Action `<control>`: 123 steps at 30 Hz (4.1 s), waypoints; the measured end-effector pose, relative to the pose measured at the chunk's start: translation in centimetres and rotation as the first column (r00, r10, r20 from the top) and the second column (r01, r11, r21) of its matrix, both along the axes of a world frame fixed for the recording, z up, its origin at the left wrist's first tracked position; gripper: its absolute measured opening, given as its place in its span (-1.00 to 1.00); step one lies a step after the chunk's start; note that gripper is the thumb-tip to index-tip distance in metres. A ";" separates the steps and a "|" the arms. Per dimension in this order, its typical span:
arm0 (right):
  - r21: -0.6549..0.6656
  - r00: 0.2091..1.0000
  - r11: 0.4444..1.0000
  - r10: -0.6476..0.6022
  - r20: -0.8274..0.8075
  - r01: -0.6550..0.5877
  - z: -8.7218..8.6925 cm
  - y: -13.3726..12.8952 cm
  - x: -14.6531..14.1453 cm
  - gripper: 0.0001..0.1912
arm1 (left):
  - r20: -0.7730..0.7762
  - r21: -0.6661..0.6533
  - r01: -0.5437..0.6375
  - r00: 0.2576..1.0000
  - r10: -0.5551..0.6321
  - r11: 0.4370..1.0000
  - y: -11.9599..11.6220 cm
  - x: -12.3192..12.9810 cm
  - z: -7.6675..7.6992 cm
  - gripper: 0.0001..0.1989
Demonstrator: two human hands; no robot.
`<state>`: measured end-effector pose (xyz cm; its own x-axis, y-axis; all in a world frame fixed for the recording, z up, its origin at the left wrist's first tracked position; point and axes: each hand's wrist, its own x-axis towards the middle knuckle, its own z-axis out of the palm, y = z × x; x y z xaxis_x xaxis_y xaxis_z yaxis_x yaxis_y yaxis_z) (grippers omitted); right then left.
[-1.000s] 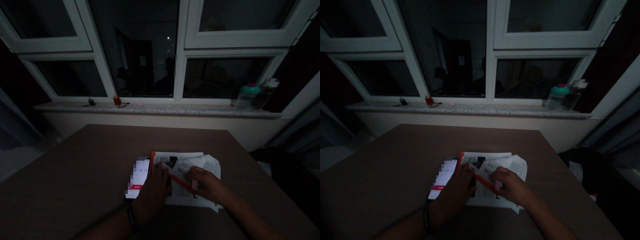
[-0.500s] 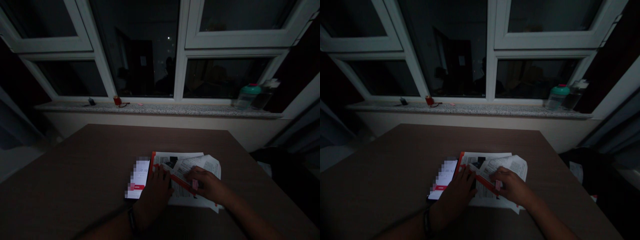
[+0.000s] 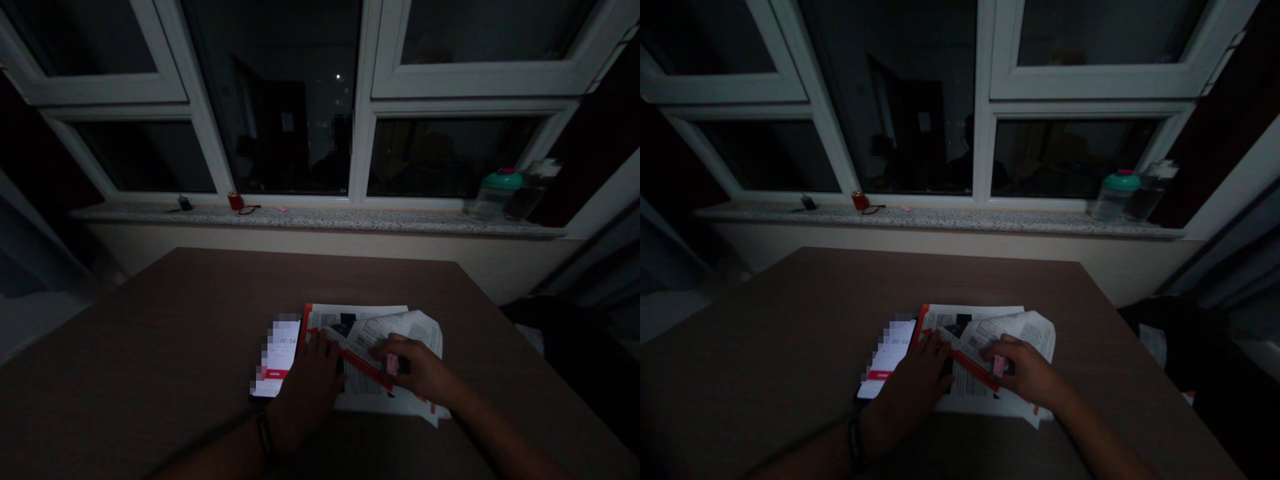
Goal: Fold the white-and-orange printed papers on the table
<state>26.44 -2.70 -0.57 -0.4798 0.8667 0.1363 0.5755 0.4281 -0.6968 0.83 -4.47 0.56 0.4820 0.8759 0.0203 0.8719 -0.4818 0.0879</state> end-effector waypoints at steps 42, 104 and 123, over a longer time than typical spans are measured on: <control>-0.020 0.996 0.999 0.029 0.085 -0.027 0.7 -0.3 0.1 -0.75 | -0.016 0.103 -0.086 0.996 0.089 0.991 0.0 -0.4 -0.3 -0.37; -0.012 0.996 1.000 0.029 0.084 -0.028 0.8 -0.4 -0.1 -0.70 | 0.070 0.053 -0.002 0.998 -0.002 0.999 0.7 0.0 -2.0 -0.31; -0.049 0.992 0.998 0.044 0.122 -0.039 1.0 -0.3 0.5 -0.74 | 0.084 0.035 0.003 0.996 -0.006 0.999 0.9 0.0 -2.7 -0.28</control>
